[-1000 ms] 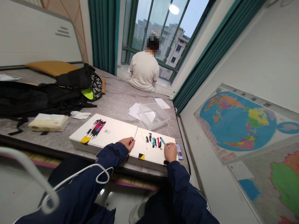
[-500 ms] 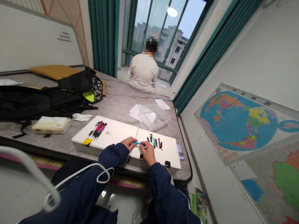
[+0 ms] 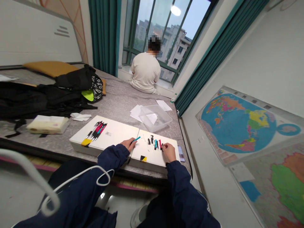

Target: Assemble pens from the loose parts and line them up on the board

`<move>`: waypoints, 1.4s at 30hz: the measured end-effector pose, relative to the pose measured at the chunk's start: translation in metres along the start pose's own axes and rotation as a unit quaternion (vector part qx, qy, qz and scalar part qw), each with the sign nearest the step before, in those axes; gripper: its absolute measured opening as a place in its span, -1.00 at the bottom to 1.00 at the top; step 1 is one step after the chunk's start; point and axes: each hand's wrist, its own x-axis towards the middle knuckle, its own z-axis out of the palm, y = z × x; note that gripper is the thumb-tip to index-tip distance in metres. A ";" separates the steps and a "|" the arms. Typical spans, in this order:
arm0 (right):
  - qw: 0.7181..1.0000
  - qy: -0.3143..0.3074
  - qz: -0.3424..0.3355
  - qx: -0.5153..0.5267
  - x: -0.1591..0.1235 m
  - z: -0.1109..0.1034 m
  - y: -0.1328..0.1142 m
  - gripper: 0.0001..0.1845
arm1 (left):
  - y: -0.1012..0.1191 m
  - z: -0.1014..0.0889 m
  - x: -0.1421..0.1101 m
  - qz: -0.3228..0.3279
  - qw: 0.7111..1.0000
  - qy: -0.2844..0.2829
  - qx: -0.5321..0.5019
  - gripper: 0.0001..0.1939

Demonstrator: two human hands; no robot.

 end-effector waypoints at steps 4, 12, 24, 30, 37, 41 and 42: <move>0.999 -0.022 0.004 -0.027 0.000 0.002 -0.005 -0.83 | 0.000 0.001 0.000 0.001 1.000 0.008 0.012 -0.63; 0.996 -0.057 0.035 -0.059 -0.001 0.001 -0.018 -0.83 | -0.001 0.002 0.001 -0.008 0.999 0.011 0.029 -0.63; 0.983 -0.083 0.066 -0.149 -0.001 -0.004 -0.027 -0.81 | -0.001 0.002 0.000 -0.004 1.000 0.015 0.027 -0.64; 0.978 -0.081 0.092 -0.170 -0.004 -0.004 -0.029 -0.80 | -0.001 0.003 0.000 -0.012 0.999 0.020 0.031 -0.65; 0.977 -0.095 0.110 -0.156 0.000 -0.002 -0.026 -0.81 | -0.001 0.003 0.000 -0.009 0.999 0.019 0.026 -0.65; 0.973 -0.106 0.131 -0.155 0.005 0.000 -0.028 -0.79 | -0.001 0.003 0.001 -0.011 0.999 0.017 0.029 -0.64; 0.973 -0.107 0.135 -0.156 0.007 0.000 -0.030 -0.77 | -0.001 0.003 0.001 -0.010 0.999 0.018 0.030 -0.64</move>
